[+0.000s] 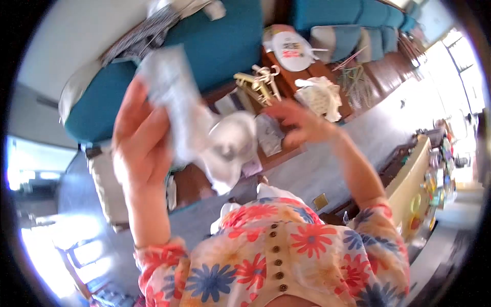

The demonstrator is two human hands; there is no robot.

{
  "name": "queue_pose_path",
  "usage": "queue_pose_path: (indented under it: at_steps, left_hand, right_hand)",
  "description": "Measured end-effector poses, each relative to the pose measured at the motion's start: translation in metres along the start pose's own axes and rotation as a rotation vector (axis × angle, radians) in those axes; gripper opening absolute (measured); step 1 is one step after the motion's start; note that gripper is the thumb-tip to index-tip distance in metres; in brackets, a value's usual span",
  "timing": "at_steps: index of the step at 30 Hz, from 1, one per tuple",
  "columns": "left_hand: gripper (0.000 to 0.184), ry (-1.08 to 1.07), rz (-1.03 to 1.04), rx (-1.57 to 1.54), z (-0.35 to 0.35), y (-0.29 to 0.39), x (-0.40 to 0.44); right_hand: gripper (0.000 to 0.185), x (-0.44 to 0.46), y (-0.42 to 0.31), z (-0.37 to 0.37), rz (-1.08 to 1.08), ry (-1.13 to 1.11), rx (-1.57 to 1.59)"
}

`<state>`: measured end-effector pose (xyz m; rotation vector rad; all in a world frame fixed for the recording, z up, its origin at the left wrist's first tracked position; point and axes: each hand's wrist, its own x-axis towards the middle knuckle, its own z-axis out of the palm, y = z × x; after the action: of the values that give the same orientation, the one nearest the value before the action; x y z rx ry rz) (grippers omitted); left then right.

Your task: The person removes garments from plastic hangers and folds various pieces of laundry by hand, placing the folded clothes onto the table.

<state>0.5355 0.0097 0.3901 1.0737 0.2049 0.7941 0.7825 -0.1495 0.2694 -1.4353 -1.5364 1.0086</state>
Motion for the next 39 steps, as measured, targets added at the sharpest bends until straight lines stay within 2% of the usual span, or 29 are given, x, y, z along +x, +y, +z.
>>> queue_pose_path:
  at_steps: [2, 4, 5, 6, 7, 8, 10, 12, 14, 15, 16, 19, 20, 21, 22, 24, 26, 27, 29, 31, 34, 36, 38, 39]
  left_hand:
    - [0.047, -0.070, -0.062, -0.060, 0.002, -0.005, 0.011]
    - [0.051, -0.188, -0.084, -0.043, -0.010, -0.017, 0.020]
    - [0.052, -0.246, -0.092, -0.027, -0.030, -0.023, 0.025]
    - [0.053, -0.306, -0.101, -0.013, -0.051, -0.030, 0.024]
    - [0.054, -0.233, -0.082, -0.053, -0.059, -0.036, 0.015]
    - [0.061, -0.296, -0.078, 0.037, -0.084, -0.042, 0.003]
    - [0.059, -0.162, -0.204, 0.193, -0.124, -0.059, -0.039]
    - [0.060, -0.254, -0.429, 0.174, -0.169, -0.091, -0.091]
    - [0.070, -0.313, -0.668, 0.265, -0.189, -0.121, -0.143]
    - [0.075, -0.383, -0.709, 0.477, -0.194, -0.133, -0.161]
    - [0.080, -0.453, -0.739, 0.690, -0.198, -0.148, -0.178]
    - [0.080, -0.382, -0.525, 0.741, -0.246, -0.242, -0.247]
    - [0.079, -0.337, -0.711, 0.627, -0.240, -0.239, -0.252]
    - [0.078, -0.290, -0.891, 0.509, -0.230, -0.234, -0.253]
    - [0.076, -0.243, -1.067, 0.385, -0.221, -0.231, -0.254]
    - [0.063, -0.232, -1.030, 0.296, -0.219, -0.259, -0.267]
    - [0.053, -0.163, -0.951, 0.152, -0.204, -0.258, -0.267]
    - [0.047, -0.054, -0.921, 0.063, -0.197, -0.251, -0.265]
    - [0.035, 0.145, -0.864, -0.110, -0.179, -0.226, -0.254]
    - [0.032, 0.122, -0.808, -0.293, -0.163, -0.200, -0.244]
    - [0.030, 0.123, -0.739, -0.460, -0.131, -0.195, -0.237]
    - [0.029, 0.101, -0.754, -0.464, -0.101, -0.190, -0.232]
    - [0.027, 0.066, -0.820, -0.412, -0.052, -0.184, -0.230]
    - [0.026, 0.046, -0.807, -0.438, -0.028, -0.189, -0.232]
  right_hand:
    - [0.054, 0.028, -0.015, 0.087, -0.264, -0.007, 0.070]
    - [0.035, 0.042, -0.021, 0.137, 0.048, 0.008, 0.002]
    - [0.025, 0.048, -0.025, 0.153, 0.067, 0.113, 0.197]
    - [0.027, 0.051, -0.028, 0.156, 0.250, 0.085, 0.311]
    - [0.025, 0.051, -0.040, 0.159, 0.251, 0.221, 0.421]
    - [0.024, 0.049, -0.052, 0.161, 0.255, 0.362, 0.526]
    - [0.029, 0.044, -0.071, 0.159, 0.194, 0.507, 0.773]
    - [0.034, 0.034, -0.077, 0.157, 0.215, 0.631, 0.793]
    - [0.039, 0.026, -0.094, 0.159, 0.290, 0.808, 0.819]
    - [0.040, 0.015, -0.090, 0.152, 0.301, 0.791, 0.803]
    - [0.037, 0.004, -0.084, 0.147, 0.215, 0.827, 0.823]
    - [0.039, -0.033, -0.082, 0.129, 0.129, 0.952, 0.790]
    - [0.037, -0.047, -0.085, 0.123, 0.083, 1.009, 0.743]
    - [0.034, -0.056, -0.099, 0.116, 0.003, 0.730, 0.933]
    - [0.035, -0.068, -0.100, 0.111, -0.051, 0.735, 0.939]
    - [0.036, -0.093, -0.105, 0.101, -0.018, 0.886, 0.866]
    - [0.037, -0.125, -0.101, 0.088, 0.000, 0.856, 0.860]
    - [0.037, -0.143, -0.095, 0.083, 0.005, 0.850, 0.863]
    - [0.038, -0.179, -0.083, 0.078, 0.140, 1.075, 0.755]
    - [0.043, -0.230, -0.059, 0.070, 0.362, 1.246, 0.604]
    - [0.042, -0.306, -0.002, 0.070, 0.595, 1.234, 0.379]
    - [0.038, -0.359, 0.054, 0.059, 1.272, 0.770, -0.644]
    - [0.033, -0.337, 0.027, 0.113, 0.982, 0.864, -0.742]
    - [0.030, -0.311, 0.003, 0.139, 0.911, 0.816, -0.564]
